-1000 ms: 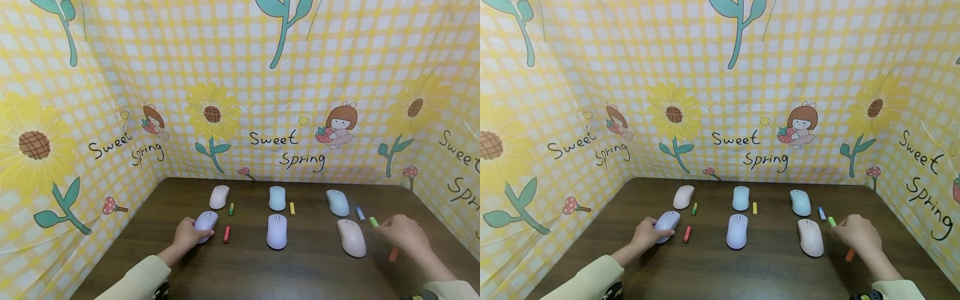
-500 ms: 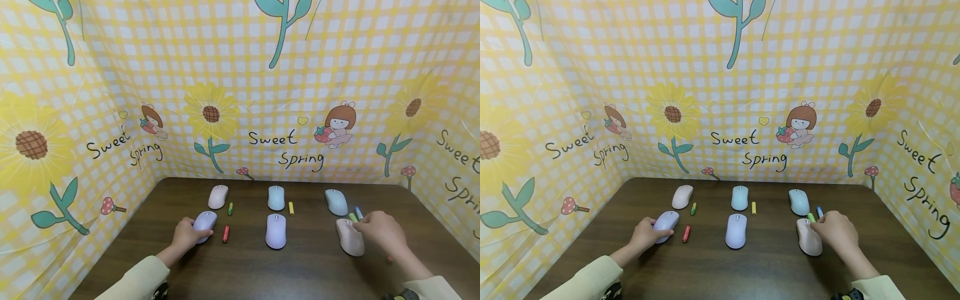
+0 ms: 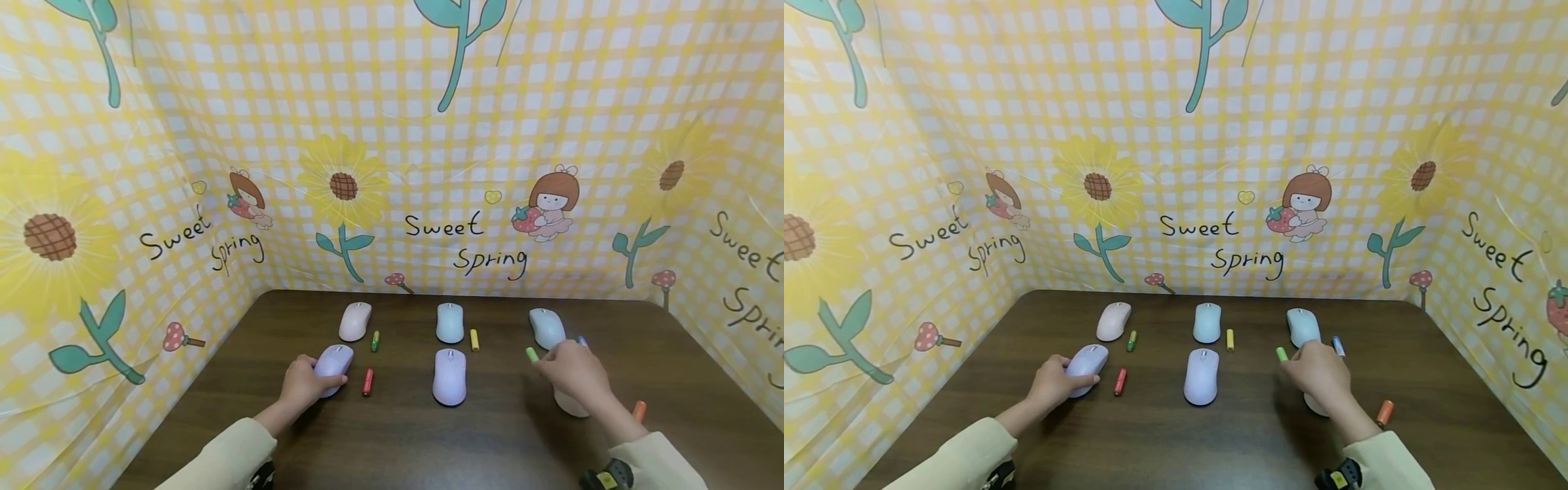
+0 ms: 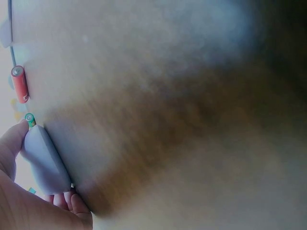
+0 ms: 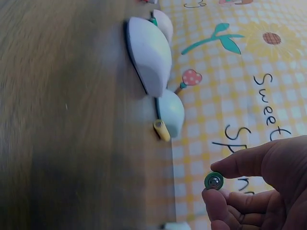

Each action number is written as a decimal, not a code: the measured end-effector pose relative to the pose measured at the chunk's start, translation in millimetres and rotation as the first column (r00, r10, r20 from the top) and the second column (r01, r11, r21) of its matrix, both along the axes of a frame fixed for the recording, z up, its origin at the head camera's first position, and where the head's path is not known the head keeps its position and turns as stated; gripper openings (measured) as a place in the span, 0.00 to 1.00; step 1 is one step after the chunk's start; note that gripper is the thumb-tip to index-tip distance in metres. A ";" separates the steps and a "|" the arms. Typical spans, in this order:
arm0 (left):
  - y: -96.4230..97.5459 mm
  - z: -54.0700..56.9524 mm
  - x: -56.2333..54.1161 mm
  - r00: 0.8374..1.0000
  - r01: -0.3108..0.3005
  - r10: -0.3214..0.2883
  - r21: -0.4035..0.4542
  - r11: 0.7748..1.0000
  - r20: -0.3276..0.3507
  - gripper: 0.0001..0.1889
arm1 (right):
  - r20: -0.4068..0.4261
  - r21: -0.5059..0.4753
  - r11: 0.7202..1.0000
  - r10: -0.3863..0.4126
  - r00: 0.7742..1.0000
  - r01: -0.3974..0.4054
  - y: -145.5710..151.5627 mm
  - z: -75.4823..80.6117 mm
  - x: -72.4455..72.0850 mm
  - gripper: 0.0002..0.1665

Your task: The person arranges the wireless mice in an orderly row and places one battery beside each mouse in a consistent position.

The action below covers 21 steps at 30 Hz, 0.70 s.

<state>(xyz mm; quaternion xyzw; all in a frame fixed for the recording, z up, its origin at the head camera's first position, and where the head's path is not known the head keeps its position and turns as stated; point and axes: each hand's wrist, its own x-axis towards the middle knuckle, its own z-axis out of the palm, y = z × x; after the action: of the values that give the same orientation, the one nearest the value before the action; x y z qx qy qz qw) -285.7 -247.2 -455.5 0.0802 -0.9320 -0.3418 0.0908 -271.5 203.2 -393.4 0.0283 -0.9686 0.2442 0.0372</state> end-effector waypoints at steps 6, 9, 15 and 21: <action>0.4 -0.5 -0.2 1.000 0.001 -0.001 0.000 1.000 -0.006 0.35 | 0.024 -0.037 0.999 -0.019 1.000 0.020 -15.2 -7.9 -4.0 0.25; 0.7 0.1 -0.4 1.000 -0.004 0.004 0.000 1.000 -0.011 0.35 | 0.036 -0.039 0.999 -0.016 0.999 0.017 -22.9 -12.1 -6.6 0.24; 2.0 1.8 -0.4 1.000 -0.010 0.010 -0.008 1.000 -0.009 0.35 | 0.081 -0.044 0.999 -0.007 0.997 0.011 -39.7 -20.7 -10.5 0.21; 2.3 2.2 1.1 1.000 -0.004 0.004 -0.010 1.000 -0.009 0.35 | 0.159 -0.023 0.999 -0.024 0.987 0.028 -54.9 -24.5 -13.9 0.14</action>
<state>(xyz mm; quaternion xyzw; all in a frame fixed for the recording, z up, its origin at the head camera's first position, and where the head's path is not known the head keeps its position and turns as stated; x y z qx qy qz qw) -284.7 -244.9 -453.4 0.0800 -0.9331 -0.3370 0.0960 -285.4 148.3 -417.9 -0.0042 -0.9656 0.2573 -0.0366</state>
